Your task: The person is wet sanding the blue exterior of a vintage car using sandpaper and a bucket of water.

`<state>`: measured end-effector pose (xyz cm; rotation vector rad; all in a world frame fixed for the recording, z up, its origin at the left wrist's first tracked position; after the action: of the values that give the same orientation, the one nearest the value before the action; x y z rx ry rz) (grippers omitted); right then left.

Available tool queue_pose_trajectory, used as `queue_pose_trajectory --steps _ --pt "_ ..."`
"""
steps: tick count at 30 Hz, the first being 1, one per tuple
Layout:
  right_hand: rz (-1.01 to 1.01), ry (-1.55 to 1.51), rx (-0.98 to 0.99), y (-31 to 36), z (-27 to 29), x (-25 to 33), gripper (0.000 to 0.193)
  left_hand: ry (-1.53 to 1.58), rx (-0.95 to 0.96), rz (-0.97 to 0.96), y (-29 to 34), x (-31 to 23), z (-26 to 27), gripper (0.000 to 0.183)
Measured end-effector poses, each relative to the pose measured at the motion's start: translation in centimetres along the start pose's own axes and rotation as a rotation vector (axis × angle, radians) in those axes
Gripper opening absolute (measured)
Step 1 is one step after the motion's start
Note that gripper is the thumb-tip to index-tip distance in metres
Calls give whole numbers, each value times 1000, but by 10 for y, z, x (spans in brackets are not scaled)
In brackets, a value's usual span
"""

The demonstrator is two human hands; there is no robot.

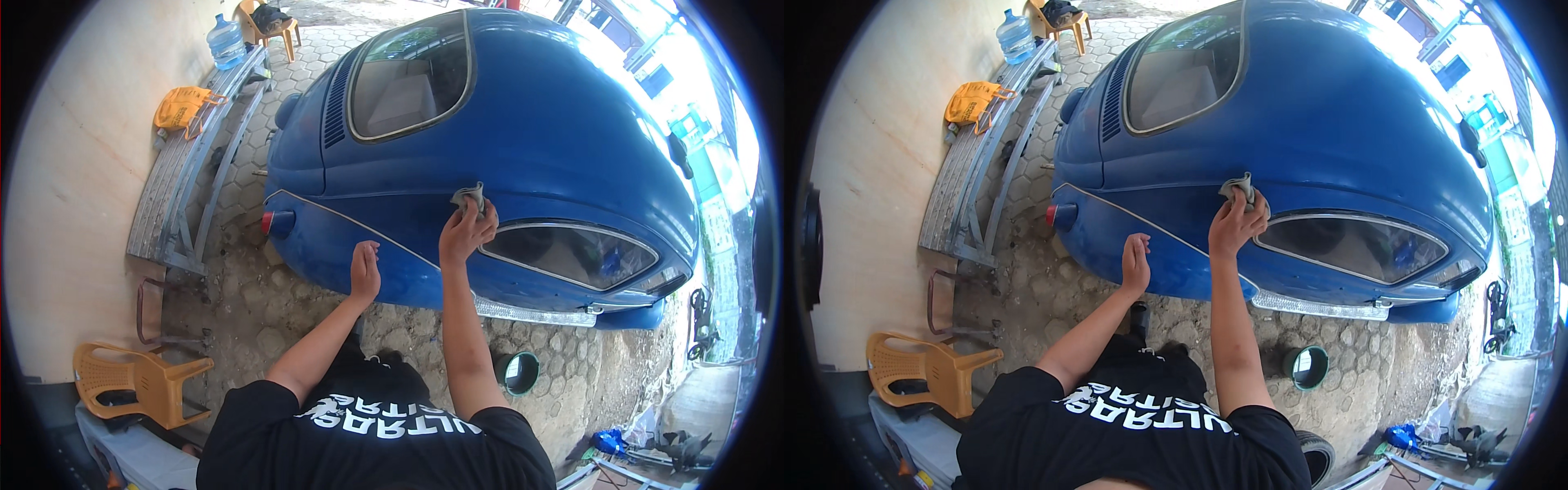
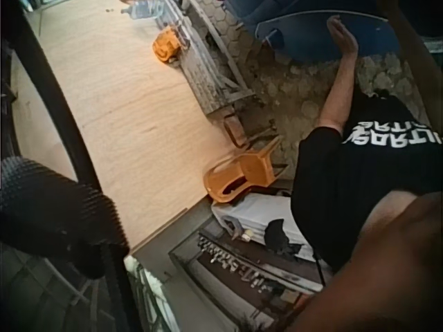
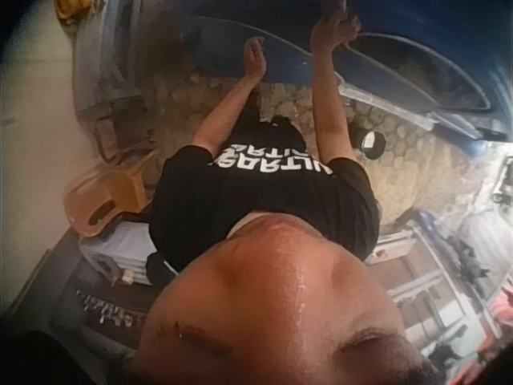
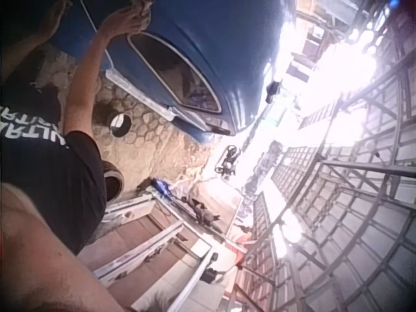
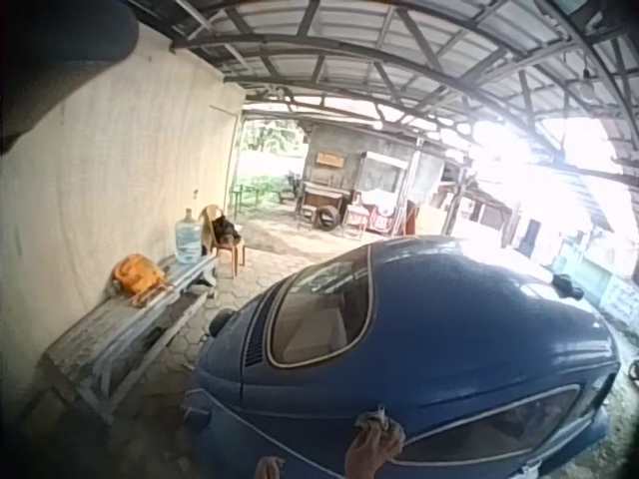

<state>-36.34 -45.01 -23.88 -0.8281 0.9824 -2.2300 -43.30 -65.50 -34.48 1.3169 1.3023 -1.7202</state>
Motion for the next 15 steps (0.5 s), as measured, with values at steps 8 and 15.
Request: queue_pose_trajectory --steps 8,15 --pt "724 311 602 180 -77 -35 38 -26 -42 -10 -4 10 19 45" --pt "482 7 751 135 -52 -11 37 -274 47 108 -4 37 56 42"
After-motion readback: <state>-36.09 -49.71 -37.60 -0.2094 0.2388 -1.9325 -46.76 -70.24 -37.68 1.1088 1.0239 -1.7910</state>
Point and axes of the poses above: each hand's wrist, its own y-axis away from the middle knuckle, its own z-axis out of the back of the hand, x = y × z, the point moved 5 cm from there along -y, towards the middle knuckle, and after that the axes turned 6 degrees about -z, right-handed, at the moved point
